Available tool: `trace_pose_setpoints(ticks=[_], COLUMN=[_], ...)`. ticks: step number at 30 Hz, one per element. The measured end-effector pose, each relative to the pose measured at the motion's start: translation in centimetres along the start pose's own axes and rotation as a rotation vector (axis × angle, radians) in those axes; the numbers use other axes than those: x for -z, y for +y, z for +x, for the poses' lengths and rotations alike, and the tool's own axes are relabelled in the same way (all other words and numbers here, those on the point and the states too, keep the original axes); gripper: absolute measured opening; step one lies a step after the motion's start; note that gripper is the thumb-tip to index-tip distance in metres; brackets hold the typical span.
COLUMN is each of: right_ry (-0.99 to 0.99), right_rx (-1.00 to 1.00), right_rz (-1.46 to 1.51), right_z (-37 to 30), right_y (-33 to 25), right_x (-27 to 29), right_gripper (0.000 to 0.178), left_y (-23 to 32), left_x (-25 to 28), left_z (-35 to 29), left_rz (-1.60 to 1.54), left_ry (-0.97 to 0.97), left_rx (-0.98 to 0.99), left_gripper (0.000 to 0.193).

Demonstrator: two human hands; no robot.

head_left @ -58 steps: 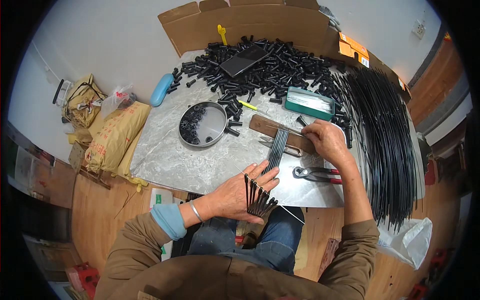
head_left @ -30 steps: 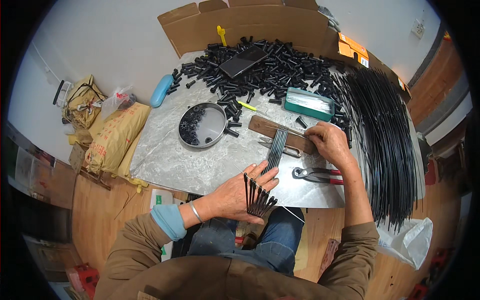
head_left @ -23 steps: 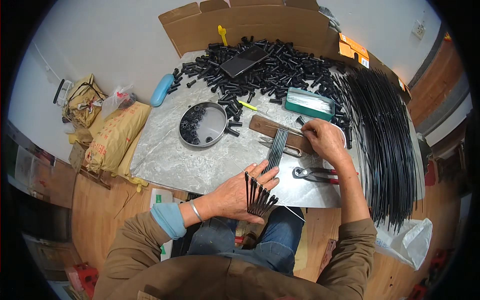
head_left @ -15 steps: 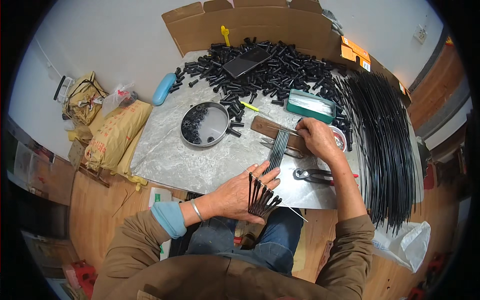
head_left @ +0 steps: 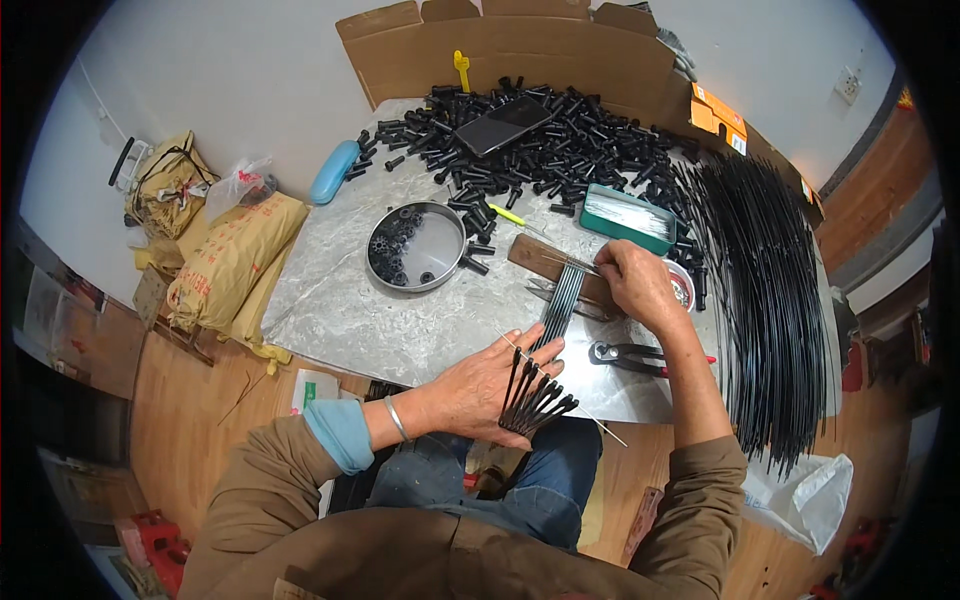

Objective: Assembling plastic components by attaching clips to bundles of rods.

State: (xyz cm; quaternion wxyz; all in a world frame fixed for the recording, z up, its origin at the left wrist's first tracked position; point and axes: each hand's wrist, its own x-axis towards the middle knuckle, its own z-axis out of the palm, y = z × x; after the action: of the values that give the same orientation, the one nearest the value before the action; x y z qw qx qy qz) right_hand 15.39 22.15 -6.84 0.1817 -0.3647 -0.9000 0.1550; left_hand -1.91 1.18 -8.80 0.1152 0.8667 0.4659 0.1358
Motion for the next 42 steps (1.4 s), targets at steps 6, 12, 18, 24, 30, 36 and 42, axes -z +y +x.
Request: trace_pose_setpoints(ticks=[6, 12, 18, 24, 30, 36, 42], right_ry=[-0.015, 0.111, 0.479, 0.125, 0.009, 0.081, -0.893], right_rx=[0.012, -0.083, 0.074, 0.282, 0.533, 0.662, 0.255], right_rz=[0.085, 0.273, -0.355, 0.103, -0.393, -0.148, 1.199], right_z=[0.7, 2.1, 5.5, 0.6, -5.1, -3.4, -9.1], right_y=[-0.1, -0.2, 4.4, -1.9, -5.7, -6.8, -16.0], right_x=[-0.3, -1.9, -0.1, -0.6, -3.1, -0.2, 3.3], right_gripper=[0.014, 0.013, 0.01, 0.021, 0.04, 0.029, 0.031], left_y=[0.2, 0.1, 0.2, -0.5, -0.9, 1.7, 2.7], left_x=[0.1, -0.1, -0.4, -0.6, -1.1, 8.1, 18.7], left_z=[-0.1, -0.1, -0.1, -0.3, -0.4, -1.3, -3.7], left_rz=[0.011, -0.004, -0.015, 0.015, 0.029, -0.013, -0.334], left_ry=[0.015, 0.018, 0.051, 0.078, 0.039, 0.162, 0.859], left_rx=[-0.007, -0.003, -0.038, -0.036, -0.033, -0.241, -0.031], left_gripper=[0.101, 0.102, 0.104, 0.104, 0.096, 0.022, 0.03])
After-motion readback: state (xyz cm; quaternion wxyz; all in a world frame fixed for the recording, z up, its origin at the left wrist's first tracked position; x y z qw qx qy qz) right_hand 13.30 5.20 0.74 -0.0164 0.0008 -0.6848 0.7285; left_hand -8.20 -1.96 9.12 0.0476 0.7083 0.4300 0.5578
